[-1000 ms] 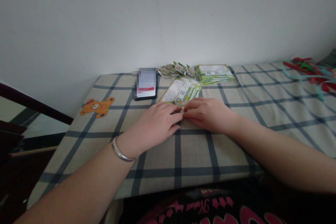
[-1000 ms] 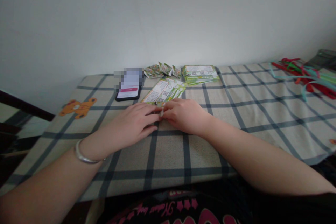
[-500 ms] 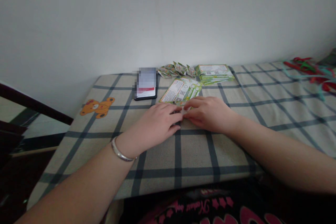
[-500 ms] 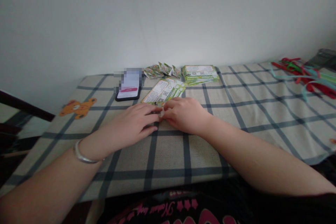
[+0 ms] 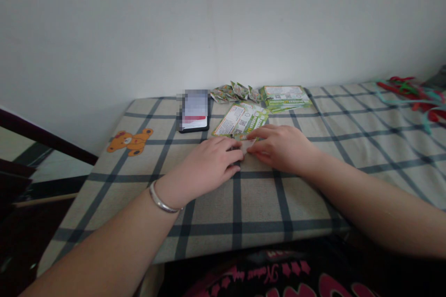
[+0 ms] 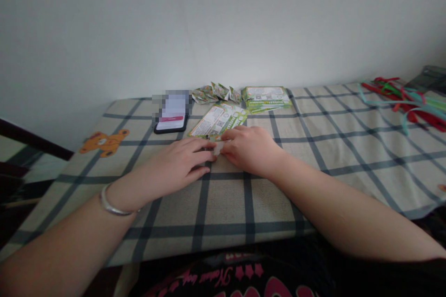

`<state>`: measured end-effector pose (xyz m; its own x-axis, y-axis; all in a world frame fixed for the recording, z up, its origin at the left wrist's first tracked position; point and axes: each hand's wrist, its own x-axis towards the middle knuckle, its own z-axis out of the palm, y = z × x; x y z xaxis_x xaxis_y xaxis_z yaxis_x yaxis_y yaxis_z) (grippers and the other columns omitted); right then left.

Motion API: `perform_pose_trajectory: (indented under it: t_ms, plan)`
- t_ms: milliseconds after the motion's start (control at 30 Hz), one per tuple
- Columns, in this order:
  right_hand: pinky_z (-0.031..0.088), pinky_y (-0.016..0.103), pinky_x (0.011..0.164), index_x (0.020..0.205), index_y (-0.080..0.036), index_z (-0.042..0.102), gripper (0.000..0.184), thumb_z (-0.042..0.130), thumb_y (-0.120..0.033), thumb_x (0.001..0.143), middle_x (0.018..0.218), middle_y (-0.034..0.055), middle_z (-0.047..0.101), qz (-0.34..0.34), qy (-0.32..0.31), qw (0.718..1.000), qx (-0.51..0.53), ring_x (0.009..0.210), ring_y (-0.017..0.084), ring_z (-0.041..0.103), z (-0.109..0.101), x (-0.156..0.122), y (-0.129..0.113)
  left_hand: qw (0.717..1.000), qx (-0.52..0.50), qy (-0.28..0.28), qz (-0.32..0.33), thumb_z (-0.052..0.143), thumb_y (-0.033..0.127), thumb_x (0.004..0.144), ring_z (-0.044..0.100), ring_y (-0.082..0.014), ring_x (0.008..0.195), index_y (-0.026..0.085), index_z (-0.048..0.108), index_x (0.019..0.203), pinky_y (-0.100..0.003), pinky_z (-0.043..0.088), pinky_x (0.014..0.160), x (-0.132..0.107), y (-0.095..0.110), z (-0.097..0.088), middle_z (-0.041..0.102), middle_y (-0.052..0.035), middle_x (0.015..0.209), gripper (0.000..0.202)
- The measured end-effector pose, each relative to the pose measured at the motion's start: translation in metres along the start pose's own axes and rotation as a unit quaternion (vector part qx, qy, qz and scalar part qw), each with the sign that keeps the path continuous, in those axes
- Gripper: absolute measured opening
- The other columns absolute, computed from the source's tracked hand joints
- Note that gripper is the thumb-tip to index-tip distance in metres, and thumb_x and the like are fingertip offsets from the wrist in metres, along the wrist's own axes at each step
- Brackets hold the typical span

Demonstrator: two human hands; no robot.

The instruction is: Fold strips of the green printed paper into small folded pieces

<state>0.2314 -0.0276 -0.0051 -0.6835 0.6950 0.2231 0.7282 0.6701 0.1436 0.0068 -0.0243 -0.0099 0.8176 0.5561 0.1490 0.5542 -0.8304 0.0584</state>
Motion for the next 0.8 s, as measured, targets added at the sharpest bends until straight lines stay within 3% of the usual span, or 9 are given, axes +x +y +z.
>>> perform_pose_trajectory:
  t_ms: [267,800]
  plan:
    - [0.045,0.031,0.069,0.095,-0.029,0.076,0.021,0.056,-0.028,0.090,0.112,0.0022,0.071,0.020,-0.009,1.000,-0.014,0.092,0.022,0.066,0.0000,-0.0008,0.0028,1.000,0.012,0.011,-0.003,0.051,0.019,0.092,0.057,-0.0256,0.111,0.019,0.067,0.103,-0.046,0.046,0.098,-0.0004,0.0015,-0.0009,0.062,-0.0081,0.120,0.020]
    - [0.038,0.028,0.061,0.092,-0.027,0.076,0.026,0.050,-0.029,0.093,0.103,0.0014,0.073,0.068,-0.054,0.995,-0.043,0.088,0.019,0.066,-0.0069,0.0006,0.0018,0.999,0.030,0.014,-0.007,0.054,0.014,0.087,0.055,-0.0248,0.102,0.023,0.069,0.103,-0.044,0.047,0.091,-0.0006,0.0002,-0.0010,0.063,-0.0042,0.106,0.024]
